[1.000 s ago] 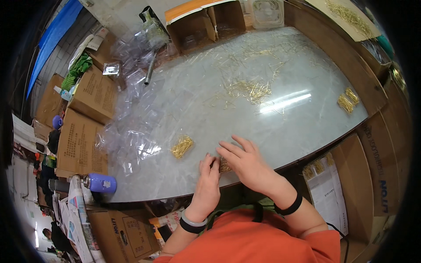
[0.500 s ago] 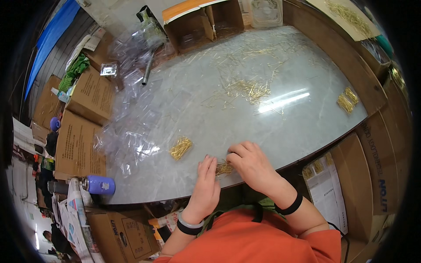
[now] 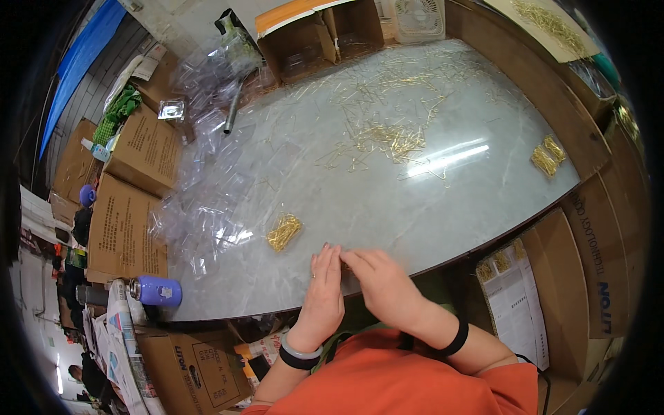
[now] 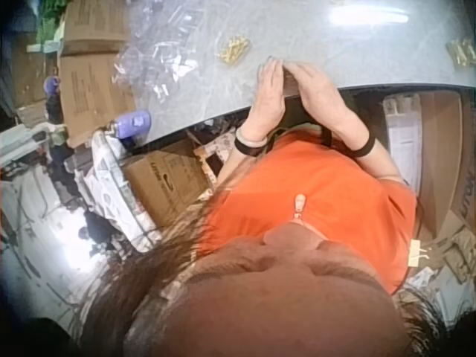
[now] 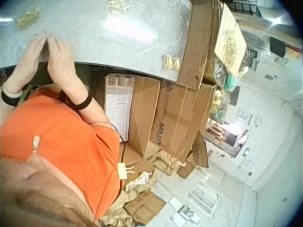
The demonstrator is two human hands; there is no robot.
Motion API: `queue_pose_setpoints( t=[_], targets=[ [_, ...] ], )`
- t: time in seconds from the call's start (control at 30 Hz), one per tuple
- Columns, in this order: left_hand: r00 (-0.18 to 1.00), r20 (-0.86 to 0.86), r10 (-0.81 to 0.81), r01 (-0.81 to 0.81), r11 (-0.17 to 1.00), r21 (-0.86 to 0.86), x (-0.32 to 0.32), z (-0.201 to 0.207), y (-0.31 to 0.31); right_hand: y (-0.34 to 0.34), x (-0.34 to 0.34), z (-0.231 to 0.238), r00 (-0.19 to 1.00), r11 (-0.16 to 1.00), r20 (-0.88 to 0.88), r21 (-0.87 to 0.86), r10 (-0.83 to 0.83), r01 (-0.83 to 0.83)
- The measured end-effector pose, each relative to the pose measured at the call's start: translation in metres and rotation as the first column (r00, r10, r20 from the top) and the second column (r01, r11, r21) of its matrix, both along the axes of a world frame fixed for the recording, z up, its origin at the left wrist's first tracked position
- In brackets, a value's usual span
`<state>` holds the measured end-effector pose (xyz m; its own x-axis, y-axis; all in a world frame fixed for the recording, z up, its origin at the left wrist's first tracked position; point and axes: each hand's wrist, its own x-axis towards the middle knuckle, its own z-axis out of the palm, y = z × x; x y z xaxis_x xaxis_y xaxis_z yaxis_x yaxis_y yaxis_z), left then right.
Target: Sort small gold-colored metal parts and place them into small plastic bags.
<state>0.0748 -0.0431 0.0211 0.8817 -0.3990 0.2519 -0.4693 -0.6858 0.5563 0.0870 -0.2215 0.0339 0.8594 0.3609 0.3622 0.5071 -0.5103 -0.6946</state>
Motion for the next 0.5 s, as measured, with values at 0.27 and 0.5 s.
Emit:
queue_pose_setpoints(
  t=[0.27, 0.5],
  targets=[
    [0.997, 0.057, 0.056, -0.055, 0.998, -0.012, 0.0, -0.011, -0.005, 0.018, -0.012, -0.014, 0.963, 0.98, 0.257, -0.158, -0.08, 0.124],
    [0.995, 0.038, 0.09, -0.089, 0.996, -0.023, -0.005, -0.008, -0.007, 0.013, -0.006, -0.018, 0.967, 0.968, 0.254, -0.234, -0.026, 0.088]
  ],
)
